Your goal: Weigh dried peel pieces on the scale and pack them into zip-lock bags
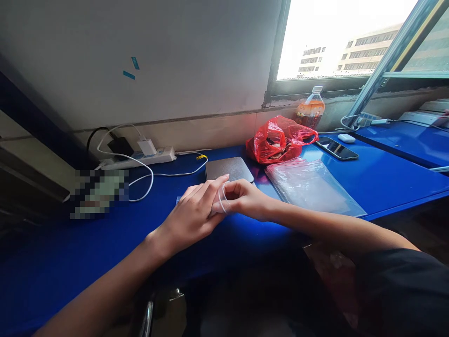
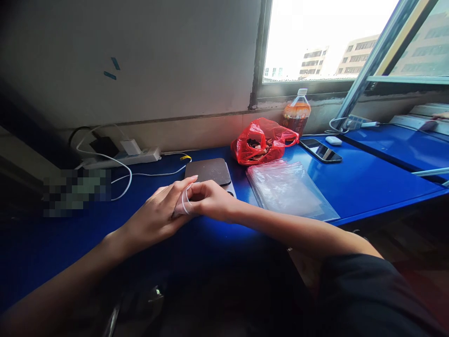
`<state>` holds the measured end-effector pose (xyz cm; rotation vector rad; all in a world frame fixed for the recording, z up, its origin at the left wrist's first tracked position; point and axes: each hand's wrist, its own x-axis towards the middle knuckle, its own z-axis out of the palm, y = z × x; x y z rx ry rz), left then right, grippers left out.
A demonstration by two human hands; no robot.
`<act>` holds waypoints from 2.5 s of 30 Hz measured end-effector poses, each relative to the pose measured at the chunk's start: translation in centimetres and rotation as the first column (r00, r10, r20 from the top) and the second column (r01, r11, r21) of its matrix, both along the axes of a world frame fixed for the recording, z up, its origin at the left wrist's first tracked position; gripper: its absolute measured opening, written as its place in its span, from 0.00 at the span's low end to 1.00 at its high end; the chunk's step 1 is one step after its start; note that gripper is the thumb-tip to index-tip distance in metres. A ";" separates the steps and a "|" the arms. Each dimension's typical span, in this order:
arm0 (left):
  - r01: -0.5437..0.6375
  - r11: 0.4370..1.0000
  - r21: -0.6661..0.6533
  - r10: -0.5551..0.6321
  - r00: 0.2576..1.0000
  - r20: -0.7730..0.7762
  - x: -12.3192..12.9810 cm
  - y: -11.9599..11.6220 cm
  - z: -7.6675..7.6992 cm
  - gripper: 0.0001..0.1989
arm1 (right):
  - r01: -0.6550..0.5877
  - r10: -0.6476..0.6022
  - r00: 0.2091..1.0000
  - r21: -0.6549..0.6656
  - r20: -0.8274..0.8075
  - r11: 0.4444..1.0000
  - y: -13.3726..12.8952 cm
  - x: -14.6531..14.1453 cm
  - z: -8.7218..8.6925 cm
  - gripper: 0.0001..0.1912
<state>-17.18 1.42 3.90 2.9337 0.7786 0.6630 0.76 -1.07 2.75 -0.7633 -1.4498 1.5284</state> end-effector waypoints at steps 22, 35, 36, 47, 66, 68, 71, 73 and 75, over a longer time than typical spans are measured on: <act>0.002 1.000 -0.004 -0.002 1.000 0.001 0.1 -0.1 0.0 0.30 | -0.043 0.044 0.998 0.029 -0.034 0.999 0.1 0.0 -0.3 0.19; 0.005 1.000 0.003 -0.005 1.000 -0.012 0.1 -0.3 0.2 0.30 | -0.040 0.040 0.999 0.075 0.003 0.996 0.1 0.0 -0.4 0.21; 0.009 1.000 0.004 -0.009 1.000 -0.011 0.1 -0.2 0.2 0.30 | -0.039 0.039 0.999 0.075 0.003 0.996 0.1 0.0 -0.4 0.21; -0.020 1.000 -0.009 0.020 1.000 -0.015 -0.1 0.0 0.1 0.31 | 0.014 -0.014 0.997 -0.003 -0.073 1.000 0.0 -0.5 -0.2 0.18; 0.006 1.000 0.000 -0.006 1.000 -0.001 0.0 0.0 0.0 0.32 | 0.029 -0.030 0.993 -0.011 -0.110 1.000 -0.1 -0.5 -0.2 0.16; 0.009 1.000 -0.001 -0.009 1.000 0.000 0.0 0.0 0.0 0.32 | 0.033 -0.035 0.993 -0.016 -0.115 0.999 -0.1 -0.5 -0.3 0.16; 0.006 1.000 0.001 -0.006 1.000 -0.004 0.0 -0.1 0.0 0.32 | 0.032 -0.034 0.994 -0.023 -0.105 0.999 -0.1 -0.5 -0.3 0.17; 0.007 1.000 0.003 -0.007 1.000 -0.004 -0.1 -0.1 0.0 0.32 | 0.028 -0.030 0.995 -0.021 -0.093 0.999 -0.1 -0.5 -0.4 0.17; 0.011 1.000 0.005 -0.011 1.000 -0.003 -0.1 -0.1 0.1 0.32 | 0.023 -0.024 0.996 -0.013 -0.085 1.000 -0.1 -0.5 -0.4 0.17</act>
